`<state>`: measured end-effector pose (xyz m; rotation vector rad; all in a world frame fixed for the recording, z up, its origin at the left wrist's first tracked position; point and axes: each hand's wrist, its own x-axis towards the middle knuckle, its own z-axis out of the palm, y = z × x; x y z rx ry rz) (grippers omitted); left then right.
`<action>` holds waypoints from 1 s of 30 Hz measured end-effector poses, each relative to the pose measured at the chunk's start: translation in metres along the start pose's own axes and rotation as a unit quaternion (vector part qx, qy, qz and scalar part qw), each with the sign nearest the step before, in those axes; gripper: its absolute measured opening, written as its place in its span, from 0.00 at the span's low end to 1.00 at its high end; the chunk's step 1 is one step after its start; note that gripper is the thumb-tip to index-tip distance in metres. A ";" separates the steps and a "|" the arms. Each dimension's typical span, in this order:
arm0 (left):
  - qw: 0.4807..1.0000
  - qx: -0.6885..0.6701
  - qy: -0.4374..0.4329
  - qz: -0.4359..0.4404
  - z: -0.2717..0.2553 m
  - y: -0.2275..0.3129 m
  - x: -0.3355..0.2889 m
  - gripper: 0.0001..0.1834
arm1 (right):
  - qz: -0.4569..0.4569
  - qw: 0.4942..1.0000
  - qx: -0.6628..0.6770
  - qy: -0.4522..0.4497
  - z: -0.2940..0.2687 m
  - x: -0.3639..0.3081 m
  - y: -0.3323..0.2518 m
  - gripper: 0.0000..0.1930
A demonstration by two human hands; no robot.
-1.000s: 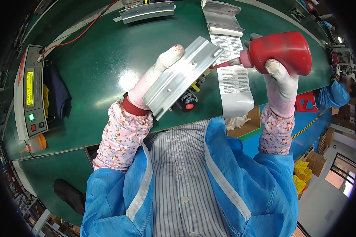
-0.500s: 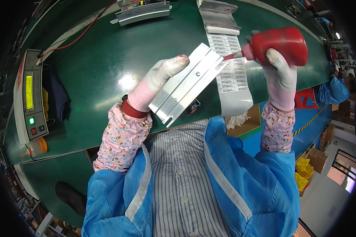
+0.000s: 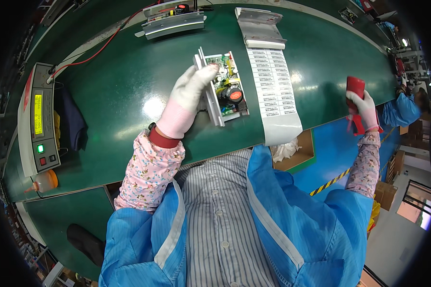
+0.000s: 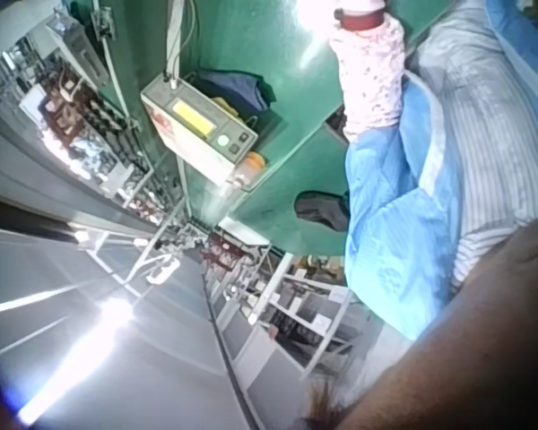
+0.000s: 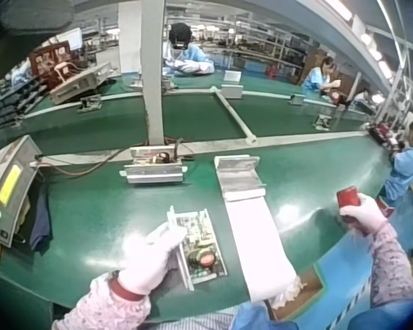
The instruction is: Inspecting, cleaning with a manual air blower, and organizing electronic circuit boards on a factory assembly line.
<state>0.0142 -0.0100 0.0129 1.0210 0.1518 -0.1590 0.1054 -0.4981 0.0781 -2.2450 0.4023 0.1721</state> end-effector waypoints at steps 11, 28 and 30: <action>0.916 0.365 0.049 -0.158 -0.020 0.042 -0.019 0.30 | -0.154 0.849 -0.473 0.182 0.015 0.012 -0.002 0.35; 0.534 0.809 0.091 0.229 -0.043 0.090 0.145 0.30 | -0.365 0.922 -0.132 0.012 0.350 0.035 -0.258 0.23; 0.521 0.828 0.092 0.188 -0.037 0.094 0.143 0.28 | -0.394 0.897 -0.193 0.060 0.348 0.023 -0.257 0.22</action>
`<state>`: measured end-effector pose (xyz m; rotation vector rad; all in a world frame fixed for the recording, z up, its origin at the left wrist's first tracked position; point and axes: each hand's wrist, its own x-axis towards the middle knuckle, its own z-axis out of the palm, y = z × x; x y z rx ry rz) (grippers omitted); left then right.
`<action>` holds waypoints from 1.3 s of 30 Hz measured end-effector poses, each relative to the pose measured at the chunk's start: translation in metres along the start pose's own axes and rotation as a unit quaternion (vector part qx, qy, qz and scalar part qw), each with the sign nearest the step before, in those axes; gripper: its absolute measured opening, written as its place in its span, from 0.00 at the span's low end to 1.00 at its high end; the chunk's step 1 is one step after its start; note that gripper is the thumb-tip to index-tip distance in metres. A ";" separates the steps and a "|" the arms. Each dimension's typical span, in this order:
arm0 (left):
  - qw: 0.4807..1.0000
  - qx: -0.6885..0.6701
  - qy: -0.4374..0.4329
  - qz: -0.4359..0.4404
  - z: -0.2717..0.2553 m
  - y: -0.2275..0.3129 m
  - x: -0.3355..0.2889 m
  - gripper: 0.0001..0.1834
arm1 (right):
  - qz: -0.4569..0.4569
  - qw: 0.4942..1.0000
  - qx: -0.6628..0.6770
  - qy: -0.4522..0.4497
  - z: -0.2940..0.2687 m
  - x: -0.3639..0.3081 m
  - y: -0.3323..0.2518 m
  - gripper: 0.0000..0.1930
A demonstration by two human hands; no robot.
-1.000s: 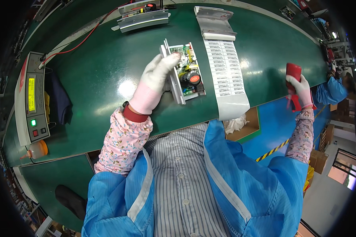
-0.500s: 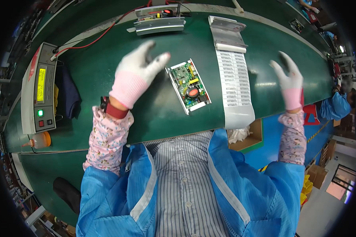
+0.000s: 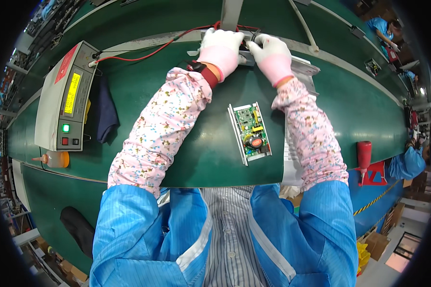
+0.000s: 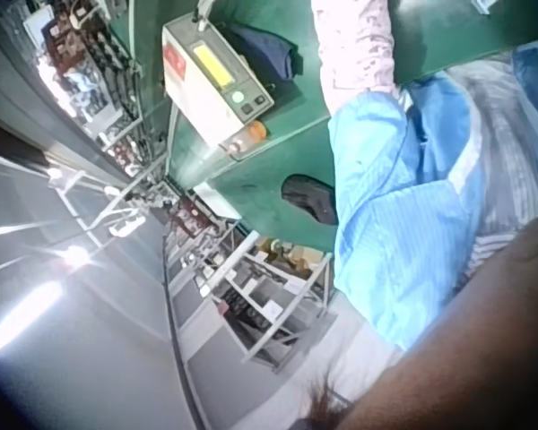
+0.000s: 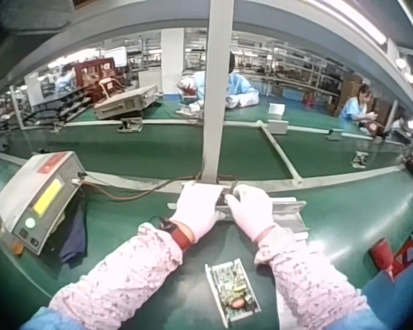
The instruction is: Inspecting, cleaning with a manual air blower, and organizing electronic circuit boards on a factory assembly line.
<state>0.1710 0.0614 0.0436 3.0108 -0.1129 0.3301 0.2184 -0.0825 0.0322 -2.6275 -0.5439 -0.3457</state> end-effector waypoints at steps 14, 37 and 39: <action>0.958 -0.009 0.229 -0.172 -0.013 -0.098 -0.010 0.21 | 0.025 0.966 0.257 0.000 -0.006 -0.087 0.020 0.06; 0.916 -0.260 0.016 0.305 -0.019 0.012 -0.150 0.16 | 0.005 0.968 0.250 0.024 0.005 -0.093 0.033 0.11; 0.933 -0.241 0.053 0.261 -0.014 0.015 -0.154 0.14 | 0.035 0.965 0.258 -0.008 -0.018 -0.095 0.025 0.10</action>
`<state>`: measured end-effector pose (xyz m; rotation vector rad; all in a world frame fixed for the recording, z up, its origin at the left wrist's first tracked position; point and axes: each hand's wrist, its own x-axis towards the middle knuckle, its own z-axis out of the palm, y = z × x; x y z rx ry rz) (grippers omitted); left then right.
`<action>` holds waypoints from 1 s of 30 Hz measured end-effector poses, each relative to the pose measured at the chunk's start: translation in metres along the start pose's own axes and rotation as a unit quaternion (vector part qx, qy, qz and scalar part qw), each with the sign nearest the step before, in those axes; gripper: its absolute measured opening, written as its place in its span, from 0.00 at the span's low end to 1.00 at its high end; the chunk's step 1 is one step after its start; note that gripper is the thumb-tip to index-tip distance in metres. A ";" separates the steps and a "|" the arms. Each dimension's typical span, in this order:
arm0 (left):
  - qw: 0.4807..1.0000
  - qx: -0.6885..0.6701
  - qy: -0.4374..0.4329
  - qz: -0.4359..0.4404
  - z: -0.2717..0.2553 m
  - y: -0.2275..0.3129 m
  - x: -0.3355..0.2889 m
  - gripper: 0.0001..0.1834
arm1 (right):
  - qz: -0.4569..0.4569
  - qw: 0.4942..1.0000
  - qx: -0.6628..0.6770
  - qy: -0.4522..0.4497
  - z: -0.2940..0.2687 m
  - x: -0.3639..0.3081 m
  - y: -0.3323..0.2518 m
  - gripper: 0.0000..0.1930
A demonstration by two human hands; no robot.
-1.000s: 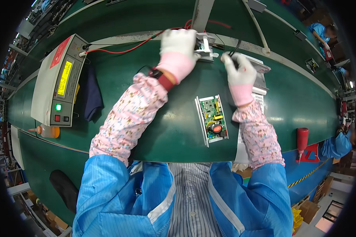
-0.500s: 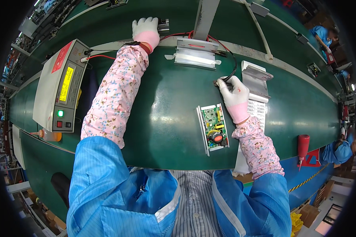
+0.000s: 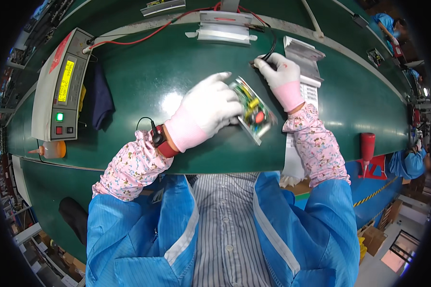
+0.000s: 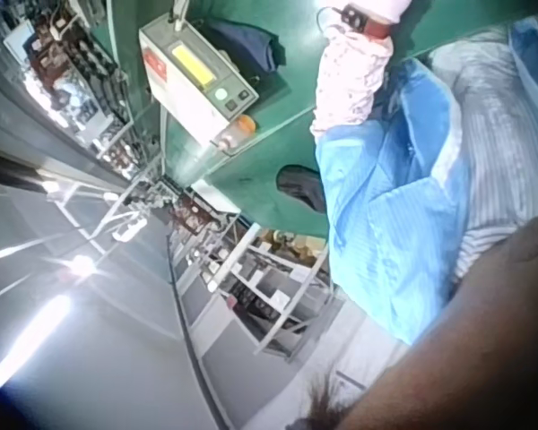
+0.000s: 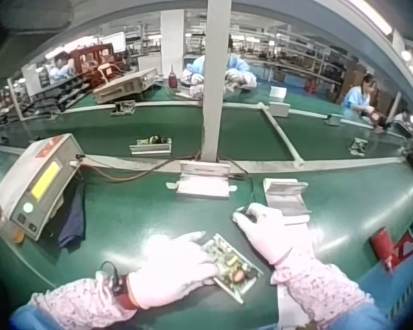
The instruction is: Inspecting, cleaning with a manual air blower, and organizing electronic circuit boards on a factory assembly line.
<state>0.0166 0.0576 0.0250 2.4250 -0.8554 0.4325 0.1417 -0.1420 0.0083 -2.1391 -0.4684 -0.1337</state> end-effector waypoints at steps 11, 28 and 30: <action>0.978 0.046 0.078 -0.190 0.026 0.019 0.010 0.07 | 0.074 0.997 0.009 -0.016 -0.029 -0.045 -0.021 0.14; 0.973 0.044 0.088 -0.207 0.030 0.020 0.011 0.07 | 0.004 0.994 -0.105 -0.009 -0.020 -0.040 -0.020 0.13; 0.974 0.054 0.081 -0.206 0.029 0.020 0.012 0.07 | -0.011 0.985 -0.170 -0.031 -0.020 -0.035 -0.025 0.15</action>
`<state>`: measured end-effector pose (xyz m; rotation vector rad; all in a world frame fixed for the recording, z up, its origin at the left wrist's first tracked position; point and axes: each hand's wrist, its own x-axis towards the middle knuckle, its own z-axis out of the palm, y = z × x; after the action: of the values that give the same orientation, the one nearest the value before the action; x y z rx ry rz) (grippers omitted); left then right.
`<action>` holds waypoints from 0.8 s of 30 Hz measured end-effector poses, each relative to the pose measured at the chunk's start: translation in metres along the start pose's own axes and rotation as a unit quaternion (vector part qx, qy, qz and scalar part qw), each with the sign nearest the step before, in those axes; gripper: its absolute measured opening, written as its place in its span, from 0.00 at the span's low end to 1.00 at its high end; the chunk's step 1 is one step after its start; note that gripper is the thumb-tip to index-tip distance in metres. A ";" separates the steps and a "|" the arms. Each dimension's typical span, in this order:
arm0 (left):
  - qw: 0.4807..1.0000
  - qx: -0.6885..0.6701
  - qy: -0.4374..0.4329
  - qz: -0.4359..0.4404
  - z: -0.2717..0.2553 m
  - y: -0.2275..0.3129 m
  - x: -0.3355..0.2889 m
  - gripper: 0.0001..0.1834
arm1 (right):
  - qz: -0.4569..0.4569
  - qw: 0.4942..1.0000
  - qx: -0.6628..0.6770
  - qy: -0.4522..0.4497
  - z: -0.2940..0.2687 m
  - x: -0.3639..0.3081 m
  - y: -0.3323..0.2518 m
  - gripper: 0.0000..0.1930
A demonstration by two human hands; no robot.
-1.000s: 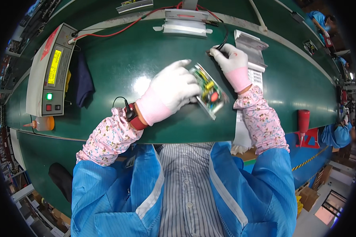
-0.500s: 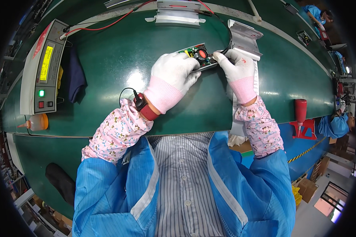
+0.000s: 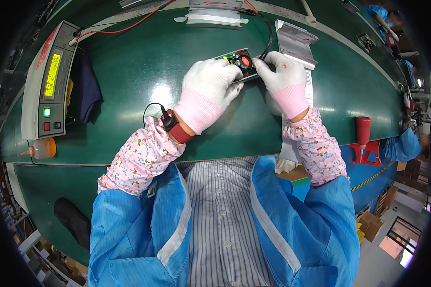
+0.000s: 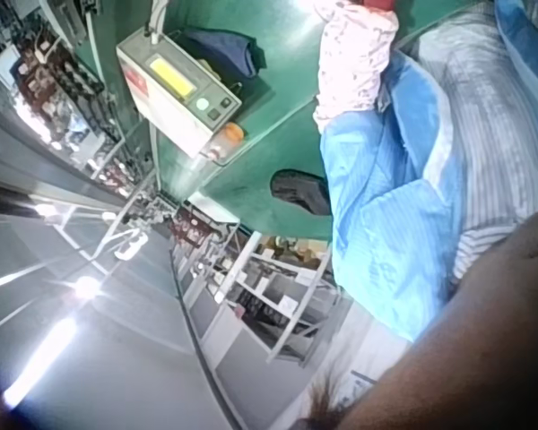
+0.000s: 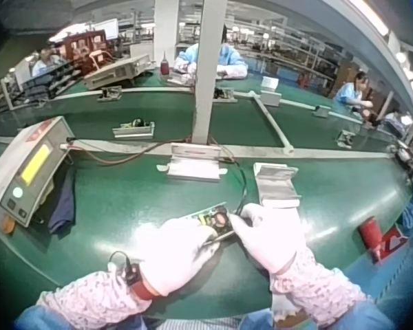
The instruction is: Inspecting, cleaning with a manual air blower, and organizing electronic circuit boards on a factory assembly line.
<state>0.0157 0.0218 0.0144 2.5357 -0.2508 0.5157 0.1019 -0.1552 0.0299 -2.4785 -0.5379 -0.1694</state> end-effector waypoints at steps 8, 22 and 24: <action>0.997 0.037 0.035 0.056 -0.009 -0.016 0.022 0.07 | 0.023 0.989 0.141 -0.029 -0.006 -0.005 0.011 0.11; 0.993 0.089 0.079 0.004 -0.020 -0.115 0.100 0.16 | -0.058 0.985 0.136 0.092 0.019 -0.022 0.029 0.12; 0.987 0.092 0.133 0.000 -0.034 -0.108 0.083 0.17 | -0.069 0.986 0.121 0.089 0.022 -0.021 0.036 0.12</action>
<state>0.1103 0.1242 0.0243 2.6046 -0.1075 0.9055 0.0973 -0.1761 -0.0121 -2.1669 -0.6156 -0.3553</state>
